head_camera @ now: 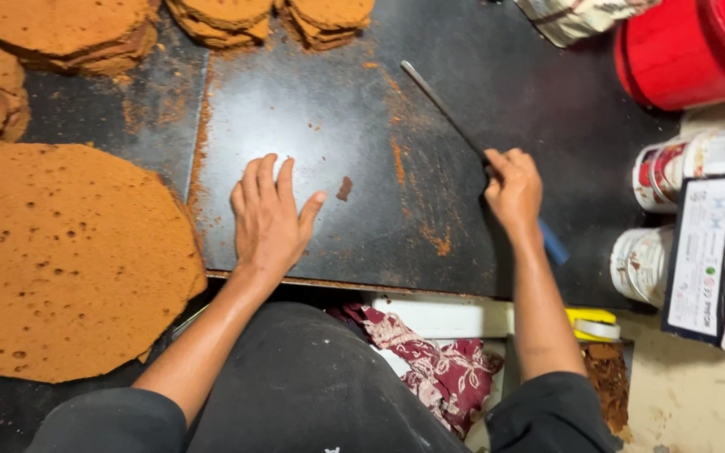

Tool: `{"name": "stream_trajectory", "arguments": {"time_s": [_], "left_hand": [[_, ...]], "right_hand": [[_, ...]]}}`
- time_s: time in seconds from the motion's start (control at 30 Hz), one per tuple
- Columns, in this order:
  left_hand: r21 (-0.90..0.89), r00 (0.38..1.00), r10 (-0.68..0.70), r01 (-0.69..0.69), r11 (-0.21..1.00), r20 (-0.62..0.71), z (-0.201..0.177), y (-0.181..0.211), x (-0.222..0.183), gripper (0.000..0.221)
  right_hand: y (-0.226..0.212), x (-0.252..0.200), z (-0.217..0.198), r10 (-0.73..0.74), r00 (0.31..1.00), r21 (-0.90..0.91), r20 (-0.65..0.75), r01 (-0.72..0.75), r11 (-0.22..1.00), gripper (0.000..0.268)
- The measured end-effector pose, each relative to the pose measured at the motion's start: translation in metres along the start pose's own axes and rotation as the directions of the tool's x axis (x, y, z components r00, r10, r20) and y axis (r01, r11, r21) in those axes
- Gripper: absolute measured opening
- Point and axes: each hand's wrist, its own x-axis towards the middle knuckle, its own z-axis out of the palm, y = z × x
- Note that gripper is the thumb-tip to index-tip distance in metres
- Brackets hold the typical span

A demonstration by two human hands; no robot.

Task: The person collects broken pieces of baked goods from a counter by hand and places them into a metal tray, then scrapes remaining crumbs from the surface using a metal tool.

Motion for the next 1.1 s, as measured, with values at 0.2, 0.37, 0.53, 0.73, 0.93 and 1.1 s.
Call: {"name": "stream_trajectory", "arguments": {"time_s": [0.2, 0.37, 0.53, 0.73, 0.93, 1.1], "left_hand": [[0.069, 0.998, -0.031, 0.028, 0.997, 0.045, 0.006, -0.002, 0.000, 0.071], [0.065, 0.999, -0.014, 0.011, 0.998, 0.046, 0.005, -0.003, 0.001, 0.073], [0.052, 1.000, -0.003, 0.002, 0.999, 0.022, 0.004, -0.002, 0.001, 0.074], [0.035, 1.000, 0.001, -0.001, 0.999, 0.012, 0.003, -0.003, 0.000, 0.074], [0.013, 1.000, 0.002, -0.002, 1.000, 0.000, 0.005, -0.006, -0.001, 0.075], [-0.022, 0.999, 0.000, 0.001, 1.000, 0.040, 0.004, -0.006, -0.004, 0.074]], "right_hand": [[0.000, 0.065, 0.010, -0.186, 0.979, -0.206, 0.082, 0.199, 0.958, 0.040], [-0.026, 0.083, 0.024, -0.294, 0.942, -0.165, 0.160, 0.319, 0.933, 0.055], [-0.045, 0.062, 0.032, -0.398, 0.894, -0.049, 0.204, 0.415, 0.908, 0.053], [-0.019, 0.025, 0.008, -0.159, 0.987, -0.037, 0.021, 0.160, 0.986, 0.045], [-0.061, -0.047, 0.006, -0.151, 0.988, -0.028, 0.010, 0.152, 0.988, 0.049], [-0.051, -0.106, -0.022, -0.028, 0.996, 0.047, 0.083, 0.024, 0.999, 0.047]]}}
